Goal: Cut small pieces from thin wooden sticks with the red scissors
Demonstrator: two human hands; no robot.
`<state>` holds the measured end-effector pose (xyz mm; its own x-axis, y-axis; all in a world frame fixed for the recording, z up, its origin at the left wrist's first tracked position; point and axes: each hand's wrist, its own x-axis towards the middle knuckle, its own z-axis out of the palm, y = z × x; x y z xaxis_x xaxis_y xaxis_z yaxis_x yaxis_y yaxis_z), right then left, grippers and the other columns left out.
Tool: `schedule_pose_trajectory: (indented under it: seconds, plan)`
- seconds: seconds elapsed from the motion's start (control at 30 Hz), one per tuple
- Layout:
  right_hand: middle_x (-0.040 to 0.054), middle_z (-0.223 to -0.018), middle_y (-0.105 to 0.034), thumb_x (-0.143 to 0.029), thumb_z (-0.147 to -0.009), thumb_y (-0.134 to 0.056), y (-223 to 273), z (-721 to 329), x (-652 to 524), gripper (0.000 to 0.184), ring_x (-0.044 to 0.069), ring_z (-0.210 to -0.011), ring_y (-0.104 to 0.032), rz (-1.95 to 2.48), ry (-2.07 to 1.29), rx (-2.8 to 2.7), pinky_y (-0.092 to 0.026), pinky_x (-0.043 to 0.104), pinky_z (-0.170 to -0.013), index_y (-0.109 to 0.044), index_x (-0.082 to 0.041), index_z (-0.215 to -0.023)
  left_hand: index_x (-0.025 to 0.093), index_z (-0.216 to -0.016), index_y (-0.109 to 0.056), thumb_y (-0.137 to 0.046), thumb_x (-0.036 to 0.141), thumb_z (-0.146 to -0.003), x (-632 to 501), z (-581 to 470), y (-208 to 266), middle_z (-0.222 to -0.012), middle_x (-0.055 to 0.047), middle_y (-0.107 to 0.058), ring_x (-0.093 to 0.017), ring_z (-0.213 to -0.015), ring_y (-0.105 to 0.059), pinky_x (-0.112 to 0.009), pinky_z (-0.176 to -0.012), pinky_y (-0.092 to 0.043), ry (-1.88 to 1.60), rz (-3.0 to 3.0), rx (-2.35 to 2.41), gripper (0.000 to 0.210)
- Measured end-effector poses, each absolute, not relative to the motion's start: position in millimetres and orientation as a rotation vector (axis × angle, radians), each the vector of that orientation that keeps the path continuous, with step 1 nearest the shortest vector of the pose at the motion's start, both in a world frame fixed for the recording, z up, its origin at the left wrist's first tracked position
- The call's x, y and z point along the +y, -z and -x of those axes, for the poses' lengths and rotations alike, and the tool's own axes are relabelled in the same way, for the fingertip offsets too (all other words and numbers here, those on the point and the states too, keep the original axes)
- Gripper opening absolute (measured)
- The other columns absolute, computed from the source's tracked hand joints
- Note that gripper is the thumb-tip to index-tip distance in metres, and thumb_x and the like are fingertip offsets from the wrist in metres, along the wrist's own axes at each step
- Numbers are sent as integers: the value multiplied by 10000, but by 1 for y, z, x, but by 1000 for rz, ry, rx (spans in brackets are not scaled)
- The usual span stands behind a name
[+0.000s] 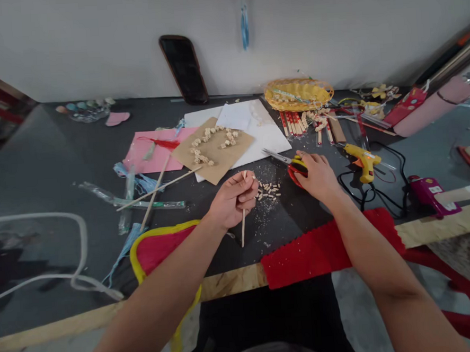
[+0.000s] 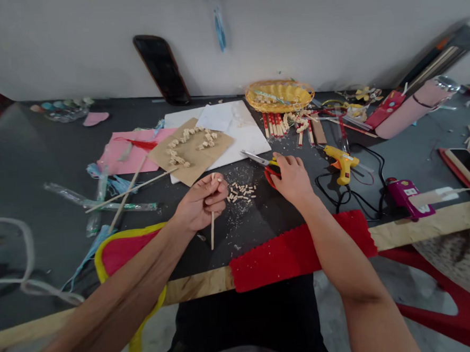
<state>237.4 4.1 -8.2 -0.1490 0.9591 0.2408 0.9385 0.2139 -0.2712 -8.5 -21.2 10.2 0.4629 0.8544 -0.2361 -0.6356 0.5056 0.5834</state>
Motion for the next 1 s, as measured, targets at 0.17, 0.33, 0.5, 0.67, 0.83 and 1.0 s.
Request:
schedule_pose_trajectory:
  seconds: [0.17, 0.33, 0.5, 0.67, 0.83, 1.0]
  plan:
    - [124, -1115, -648, -270, -906, -559, -6, -223, -8, 289, 284, -1100, -559, 1357, -73, -2108, -480, 484, -953, -645, -202, -1173, 116, -764, -604, -788, 161, -702, -24, 6, -13, -642, 8, -600, 0, -400, -338, -88, -337, -209, -914, -493, 592, 199]
    - [85, -1010, -681, -280, -924, -580, -17, -191, -30, 195, 174, -915, -653, 867, -430, -2041, -563, 320, -800, -651, -209, -1092, 111, -760, -620, -815, 193, -676, -28, 1, -13, -621, 0, -608, 1, -392, -340, -90, -339, -208, -834, -538, 672, 228]
    - [73, -910, -679, -227, -935, -555, -11, -182, -35, 116, 151, -861, -664, 839, -546, -1973, -558, 293, -788, -666, -193, -941, 101, -761, -643, -830, 213, -660, -31, -4, -12, -603, -16, -613, 6, -382, -315, -97, -343, -183, -776, -562, 731, 241]
    - [37, -892, -691, -266, -931, -547, -11, -189, -28, 125, 134, -759, -646, 1034, -800, -1728, -548, 288, -703, -655, -204, -944, 49, -905, -709, -726, 251, -772, -32, -6, -18, -710, -74, -644, -27, -475, -430, -115, -388, -302, -790, -519, 675, 242]
    - [14, -830, -676, -364, -895, -588, -10, -192, -22, 190, 98, -615, -589, 1043, -1129, -1461, -524, 270, -608, -653, -196, -956, 21, -1074, -679, -685, 114, -765, -32, -3, -23, -774, -83, -658, -49, -539, -499, -119, -415, -368, -810, -452, 611, 323]
    - [-2, -770, -666, -328, -880, -597, -7, -194, -18, 157, 105, -596, -585, 1068, -1128, -1490, -517, 273, -593, -667, -205, -948, 127, -1095, -622, -609, 94, -846, -29, 4, -28, -776, -71, -714, -12, -394, -401, -87, -334, -283, -888, -470, 592, 252]
